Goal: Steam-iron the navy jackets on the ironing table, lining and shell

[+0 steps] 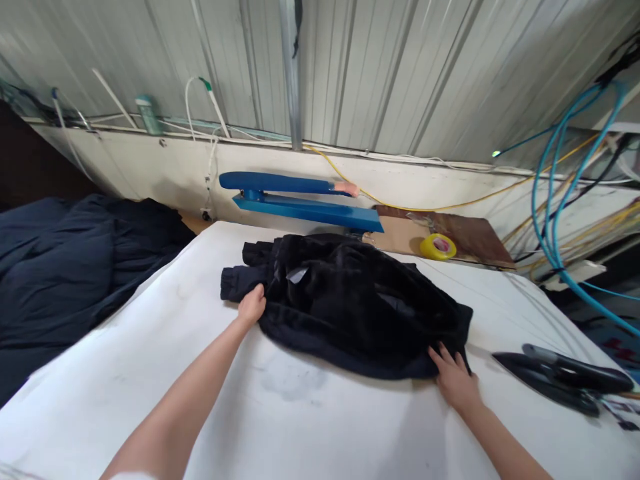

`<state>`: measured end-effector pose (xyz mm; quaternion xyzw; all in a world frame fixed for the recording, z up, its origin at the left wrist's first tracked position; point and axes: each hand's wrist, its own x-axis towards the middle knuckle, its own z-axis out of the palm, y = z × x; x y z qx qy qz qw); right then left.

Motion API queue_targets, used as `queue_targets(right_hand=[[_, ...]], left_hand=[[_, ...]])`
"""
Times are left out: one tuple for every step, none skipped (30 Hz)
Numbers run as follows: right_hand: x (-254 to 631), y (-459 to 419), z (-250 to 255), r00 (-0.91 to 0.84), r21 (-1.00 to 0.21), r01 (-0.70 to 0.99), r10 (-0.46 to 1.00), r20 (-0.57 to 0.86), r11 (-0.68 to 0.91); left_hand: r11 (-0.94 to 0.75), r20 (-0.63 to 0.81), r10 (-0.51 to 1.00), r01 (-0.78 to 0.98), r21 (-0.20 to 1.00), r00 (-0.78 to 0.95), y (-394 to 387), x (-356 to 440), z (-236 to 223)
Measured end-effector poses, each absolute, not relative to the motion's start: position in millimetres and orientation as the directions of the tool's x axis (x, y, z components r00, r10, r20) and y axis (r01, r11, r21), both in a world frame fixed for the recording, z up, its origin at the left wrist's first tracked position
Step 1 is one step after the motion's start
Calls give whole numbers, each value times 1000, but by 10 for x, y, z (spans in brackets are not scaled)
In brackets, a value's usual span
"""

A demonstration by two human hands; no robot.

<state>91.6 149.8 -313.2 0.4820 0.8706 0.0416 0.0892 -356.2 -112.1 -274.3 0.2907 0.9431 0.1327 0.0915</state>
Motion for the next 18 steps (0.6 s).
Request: queue_targets(right_hand=[[802,1524,-3094,-488,164,849,864,-126,503],[705,1561,-3048,-456,164,865,880,-134,473],[633,1595,-3004,-426,162,880,893,-143,446],[592,1616,-2966,-404,160,891,902,-151,425],[587,1615,-2942,-394,160,895,906,-154,416],[616,1587,-2934,-397,163,893,905,-150,419],[676,1530,-2941,-416,170,884,899,-139,436],[760,1448,-2963,-447,178,869,886,-121,463],[860,1350,-2994,-484,185,850,870,-97,494],[966,1244,-3027,-519,189,831,852,-71,523],[1068,1144,-3054,-549,183,816,835,-49,547],[1159,1060,-3068,-568,165,808,822,-38,566],[1233,1001,-3061,-581,129,803,813,-42,581],[1288,973,-3030,-588,80,802,806,-63,592],[1324,978,-2974,-587,22,807,805,-93,591],[1342,1014,-2897,-571,-37,820,812,-119,571],[1344,1078,-2806,-535,-89,845,834,-133,528],[1333,1163,-2711,-469,-132,881,873,-134,453]], left_hand=[[813,-94,546,498,302,-833,-987,-3626,-2709],[822,-96,530,483,300,-842,-876,-3678,-2676],[830,-104,518,470,299,-849,-801,-3715,-2652],[832,-107,516,469,296,-850,-770,-3734,-2639],[833,-107,517,471,289,-849,-790,-3736,-2639],[840,-108,510,468,273,-853,-858,-3724,-2649],[851,-110,498,460,254,-860,-970,-3702,-2666],[866,-115,478,444,231,-871,-1116,-3675,-2685],[883,-131,452,422,204,-882,-1281,-3649,-2701],[900,-155,426,399,176,-891,-1452,-3628,-2710],[913,-191,402,379,150,-895,-1614,-3613,-2707],[924,-237,380,360,125,-894,-1757,-3605,-2693],[937,-295,348,335,98,-890,-1870,-3601,-2665],[952,-347,304,300,67,-887,-1950,-3596,-2626],[963,-367,260,267,34,-893,-1993,-3585,-2576],[970,-340,231,245,3,-912,-2001,-3560,-2520],[969,-267,230,245,-20,-936,-1975,-3513,-2461],[960,-157,272,279,-25,-949,-1921,-3437,-2404]])
